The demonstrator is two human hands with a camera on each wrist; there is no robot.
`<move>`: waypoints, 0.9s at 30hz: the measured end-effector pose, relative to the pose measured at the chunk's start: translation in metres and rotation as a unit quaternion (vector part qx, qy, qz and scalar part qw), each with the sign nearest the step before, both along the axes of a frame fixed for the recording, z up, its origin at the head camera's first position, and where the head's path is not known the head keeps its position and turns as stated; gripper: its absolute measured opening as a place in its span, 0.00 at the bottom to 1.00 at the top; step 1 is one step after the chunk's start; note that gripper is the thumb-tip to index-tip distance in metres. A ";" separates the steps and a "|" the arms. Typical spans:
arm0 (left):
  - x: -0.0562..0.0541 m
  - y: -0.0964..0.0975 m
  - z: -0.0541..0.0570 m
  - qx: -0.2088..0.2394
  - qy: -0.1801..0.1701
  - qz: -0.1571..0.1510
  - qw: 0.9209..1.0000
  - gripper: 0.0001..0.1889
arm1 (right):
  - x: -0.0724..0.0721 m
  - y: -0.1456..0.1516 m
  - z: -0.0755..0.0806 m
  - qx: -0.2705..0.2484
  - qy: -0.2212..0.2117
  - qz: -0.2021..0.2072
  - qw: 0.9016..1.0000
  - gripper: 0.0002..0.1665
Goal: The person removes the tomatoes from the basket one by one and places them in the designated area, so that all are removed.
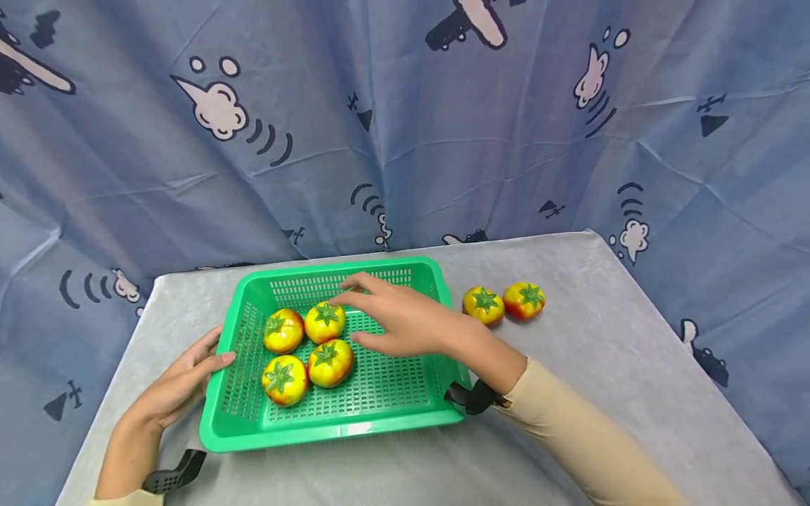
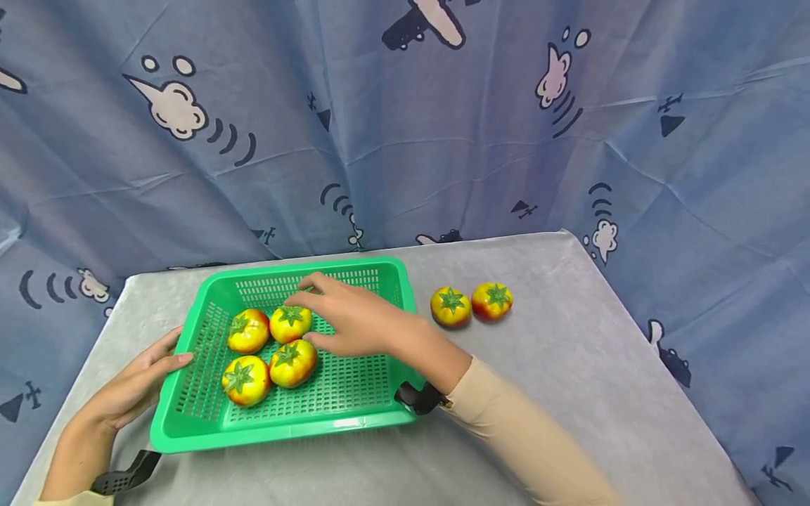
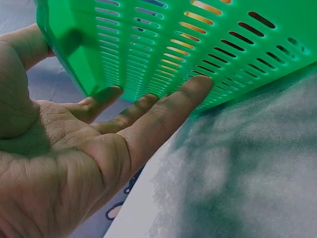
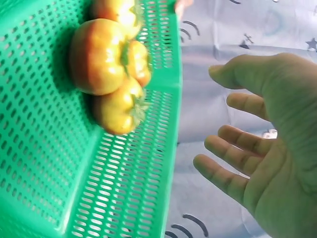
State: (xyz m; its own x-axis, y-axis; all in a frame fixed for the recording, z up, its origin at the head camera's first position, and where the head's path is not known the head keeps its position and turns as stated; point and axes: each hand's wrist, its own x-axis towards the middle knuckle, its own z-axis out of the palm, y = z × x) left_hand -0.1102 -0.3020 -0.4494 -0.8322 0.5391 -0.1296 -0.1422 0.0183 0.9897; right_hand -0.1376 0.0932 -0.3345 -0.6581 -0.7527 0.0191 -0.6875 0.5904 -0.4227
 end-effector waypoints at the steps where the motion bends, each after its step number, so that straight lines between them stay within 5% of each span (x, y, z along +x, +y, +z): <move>1: 0.000 0.000 0.000 0.000 0.000 0.002 1.000 0.37 | -0.001 -0.002 -0.001 0.006 -0.002 0.004 1.000 0.32; 12: 0.003 -0.006 0.004 -0.008 -0.002 0.007 1.000 0.37 | -0.005 -0.029 -0.010 0.063 -0.001 0.042 0.997 0.31; 27: 0.002 0.002 0.001 -0.027 -0.009 0.004 1.000 0.38 | -0.014 -0.049 -0.028 0.127 -0.050 0.074 0.988 0.33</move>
